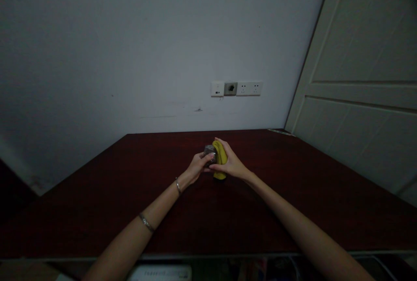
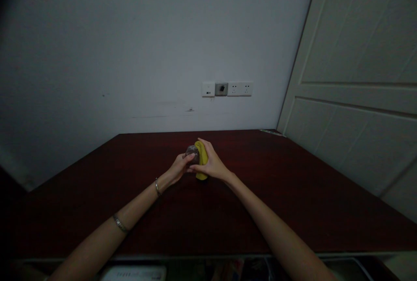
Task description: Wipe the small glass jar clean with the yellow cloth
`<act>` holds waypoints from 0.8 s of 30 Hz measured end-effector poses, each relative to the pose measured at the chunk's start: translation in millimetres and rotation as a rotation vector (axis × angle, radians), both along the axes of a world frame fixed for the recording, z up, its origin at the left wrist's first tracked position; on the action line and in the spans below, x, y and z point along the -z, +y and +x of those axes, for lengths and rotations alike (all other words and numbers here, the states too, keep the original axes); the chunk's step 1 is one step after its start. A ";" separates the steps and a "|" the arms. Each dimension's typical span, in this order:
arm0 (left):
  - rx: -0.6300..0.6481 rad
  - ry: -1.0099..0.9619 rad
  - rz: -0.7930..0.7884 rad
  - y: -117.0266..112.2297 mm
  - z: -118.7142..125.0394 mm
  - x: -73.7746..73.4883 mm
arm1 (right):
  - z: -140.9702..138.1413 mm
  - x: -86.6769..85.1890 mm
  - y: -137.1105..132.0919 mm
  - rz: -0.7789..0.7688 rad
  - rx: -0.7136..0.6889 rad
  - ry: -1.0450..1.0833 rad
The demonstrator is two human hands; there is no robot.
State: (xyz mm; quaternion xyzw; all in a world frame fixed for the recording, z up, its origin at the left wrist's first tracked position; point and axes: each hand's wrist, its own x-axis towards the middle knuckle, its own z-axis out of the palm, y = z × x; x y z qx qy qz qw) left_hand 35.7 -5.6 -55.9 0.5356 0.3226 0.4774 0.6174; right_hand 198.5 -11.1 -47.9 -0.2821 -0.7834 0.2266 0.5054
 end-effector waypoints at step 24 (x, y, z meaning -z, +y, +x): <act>-0.014 0.193 0.265 14.1 -5.0 11.7 | -10.1 1.3 8.5 -0.553 0.036 0.446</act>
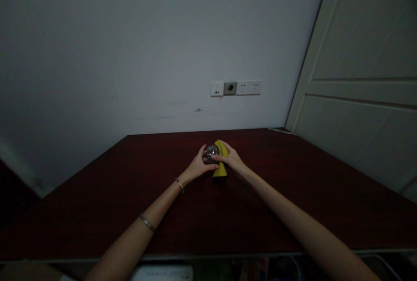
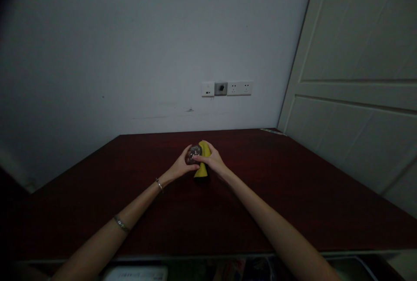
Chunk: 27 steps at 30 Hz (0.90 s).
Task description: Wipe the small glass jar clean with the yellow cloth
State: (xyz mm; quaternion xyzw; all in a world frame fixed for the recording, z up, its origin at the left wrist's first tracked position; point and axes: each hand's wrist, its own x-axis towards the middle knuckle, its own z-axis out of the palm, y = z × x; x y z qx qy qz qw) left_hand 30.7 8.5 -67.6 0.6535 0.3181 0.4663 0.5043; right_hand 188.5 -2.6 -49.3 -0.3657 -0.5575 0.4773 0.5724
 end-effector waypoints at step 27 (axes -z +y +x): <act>-0.042 -0.056 0.031 -6.2 4.7 0.0 | 5.9 -4.1 -1.7 0.479 0.037 -0.229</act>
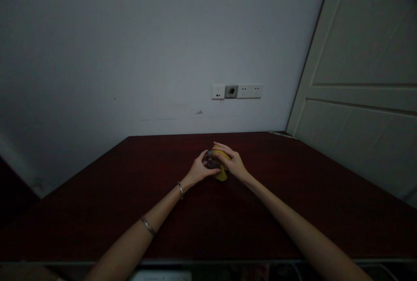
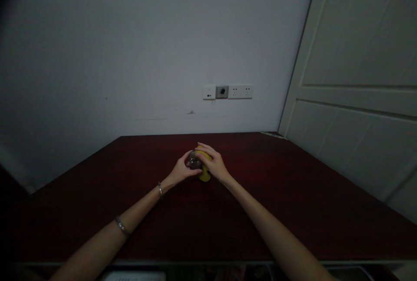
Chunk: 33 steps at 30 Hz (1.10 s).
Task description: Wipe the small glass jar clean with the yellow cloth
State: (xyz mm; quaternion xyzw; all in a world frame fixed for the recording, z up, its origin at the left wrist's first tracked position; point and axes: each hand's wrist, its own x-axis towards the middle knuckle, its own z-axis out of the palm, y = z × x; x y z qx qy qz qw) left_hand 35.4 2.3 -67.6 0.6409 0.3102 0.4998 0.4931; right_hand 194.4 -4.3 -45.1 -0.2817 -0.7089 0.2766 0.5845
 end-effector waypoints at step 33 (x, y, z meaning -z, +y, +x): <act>-0.061 0.095 0.132 2.8 -1.4 4.1 | -4.5 1.3 -6.2 0.035 0.030 -0.001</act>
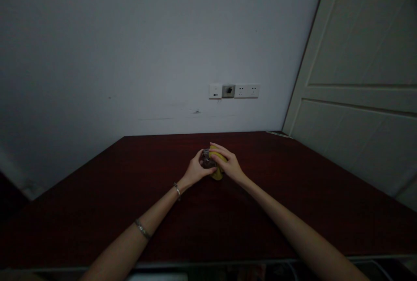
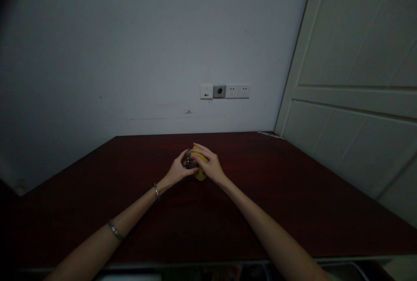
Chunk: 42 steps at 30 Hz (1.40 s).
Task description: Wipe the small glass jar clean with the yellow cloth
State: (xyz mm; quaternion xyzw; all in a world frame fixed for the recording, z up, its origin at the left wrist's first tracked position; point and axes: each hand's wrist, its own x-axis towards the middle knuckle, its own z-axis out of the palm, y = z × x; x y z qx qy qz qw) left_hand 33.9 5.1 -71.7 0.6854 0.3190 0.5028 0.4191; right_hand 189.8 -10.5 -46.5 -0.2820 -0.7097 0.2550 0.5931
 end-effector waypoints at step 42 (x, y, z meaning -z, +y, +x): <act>-0.068 0.158 0.074 -1.4 -1.7 2.2 | -3.4 8.6 8.6 -0.038 0.069 0.046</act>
